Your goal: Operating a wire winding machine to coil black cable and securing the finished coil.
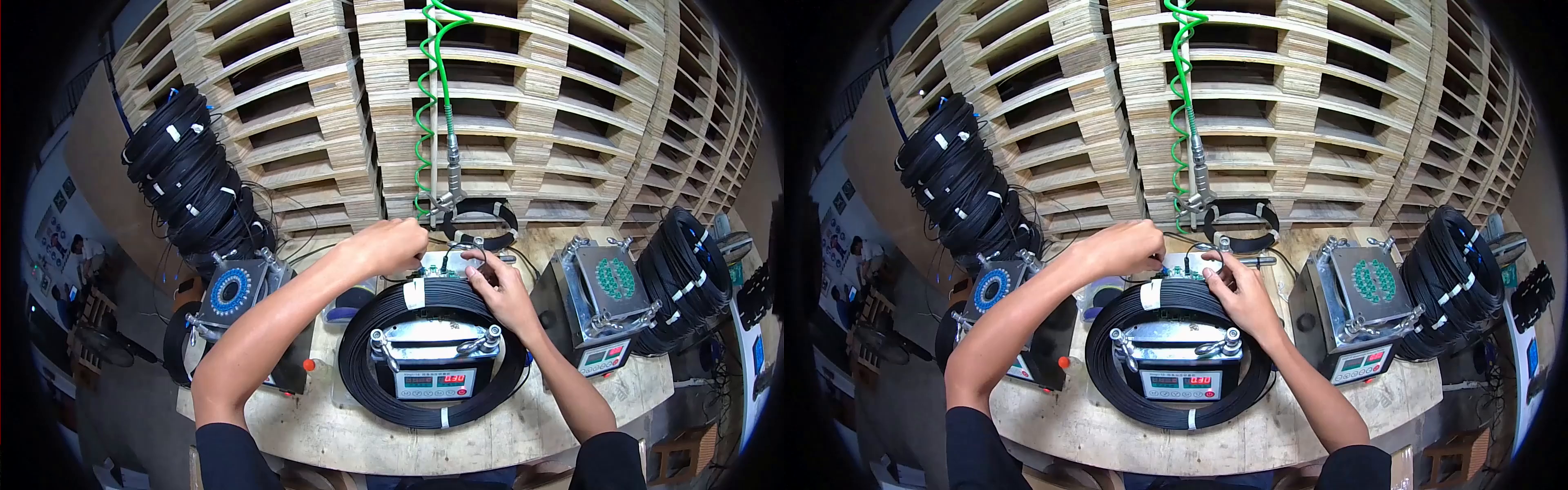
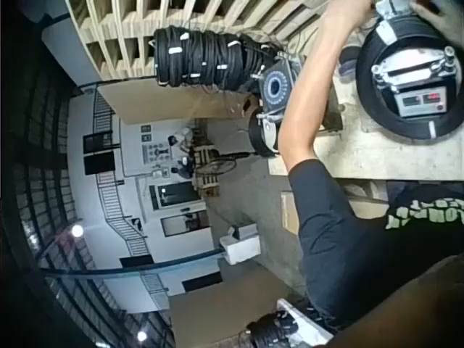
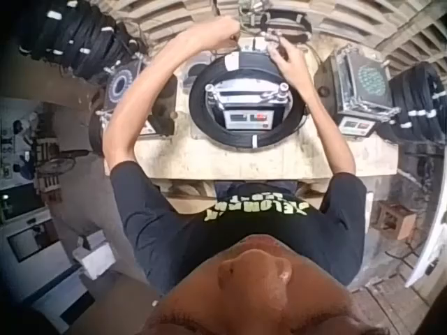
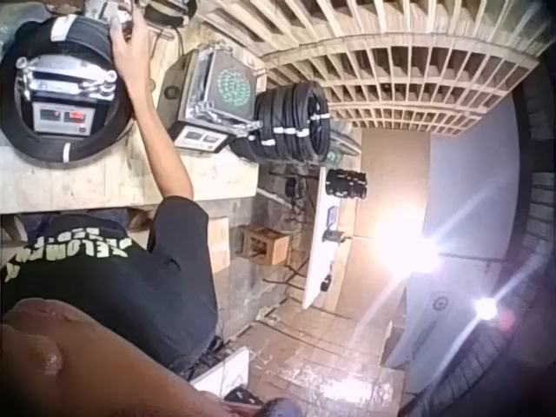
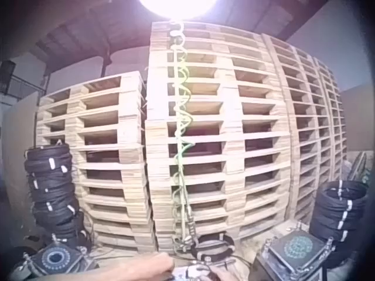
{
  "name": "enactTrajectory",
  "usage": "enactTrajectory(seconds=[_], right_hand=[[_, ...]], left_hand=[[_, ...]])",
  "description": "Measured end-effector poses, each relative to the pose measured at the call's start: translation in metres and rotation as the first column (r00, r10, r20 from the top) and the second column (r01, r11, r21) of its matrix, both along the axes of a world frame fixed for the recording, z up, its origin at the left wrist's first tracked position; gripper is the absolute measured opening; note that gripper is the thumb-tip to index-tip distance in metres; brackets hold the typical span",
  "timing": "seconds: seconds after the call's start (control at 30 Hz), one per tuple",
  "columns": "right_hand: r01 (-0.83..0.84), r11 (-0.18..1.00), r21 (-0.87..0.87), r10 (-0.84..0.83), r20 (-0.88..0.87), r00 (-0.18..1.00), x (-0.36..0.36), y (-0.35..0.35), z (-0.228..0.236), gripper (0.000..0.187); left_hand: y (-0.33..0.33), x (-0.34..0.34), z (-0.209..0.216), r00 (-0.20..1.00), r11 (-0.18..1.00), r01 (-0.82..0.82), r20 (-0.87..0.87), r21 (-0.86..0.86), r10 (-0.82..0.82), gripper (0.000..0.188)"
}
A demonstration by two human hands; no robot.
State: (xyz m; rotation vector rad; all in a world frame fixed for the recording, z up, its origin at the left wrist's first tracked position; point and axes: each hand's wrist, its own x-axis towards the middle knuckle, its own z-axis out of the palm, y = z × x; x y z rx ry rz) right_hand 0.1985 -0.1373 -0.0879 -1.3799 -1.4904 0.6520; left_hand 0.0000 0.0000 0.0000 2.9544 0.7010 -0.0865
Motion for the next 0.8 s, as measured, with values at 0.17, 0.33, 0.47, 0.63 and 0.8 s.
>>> enactTrajectory(seconds=[0.17,0.33,0.47,0.63,0.8], right_hand=[[0.001,1.0,-0.017,-0.001,0.01,1.0,-0.002,0.0,0.006,0.027],[0.005,0.998,0.069,-0.005,-0.012,1.0,-0.002,0.002,-0.004,0.025],[-0.001,1.0,0.003,0.001,-0.014,1.0,-0.004,0.0,0.001,0.026],[0.005,1.0,-0.008,-0.005,-0.021,1.0,0.0,-0.001,-0.003,0.027],[-0.022,0.998,0.057,0.039,-0.313,0.949,0.015,0.011,-0.015,0.033]], left_hand=[[0.004,0.009,0.0,0.998,0.999,0.043,-0.035,0.016,-0.042,0.014],[-0.007,0.035,0.014,0.98,1.0,0.017,-0.197,-0.026,-0.022,0.02],[0.005,0.037,-0.003,0.984,0.999,0.027,-0.175,-0.025,-0.031,0.018],[0.004,0.04,-0.007,0.99,0.999,0.012,-0.139,0.032,-0.007,0.021],[0.052,0.026,0.007,0.958,0.879,-0.135,-0.286,-0.458,-0.002,0.057]])
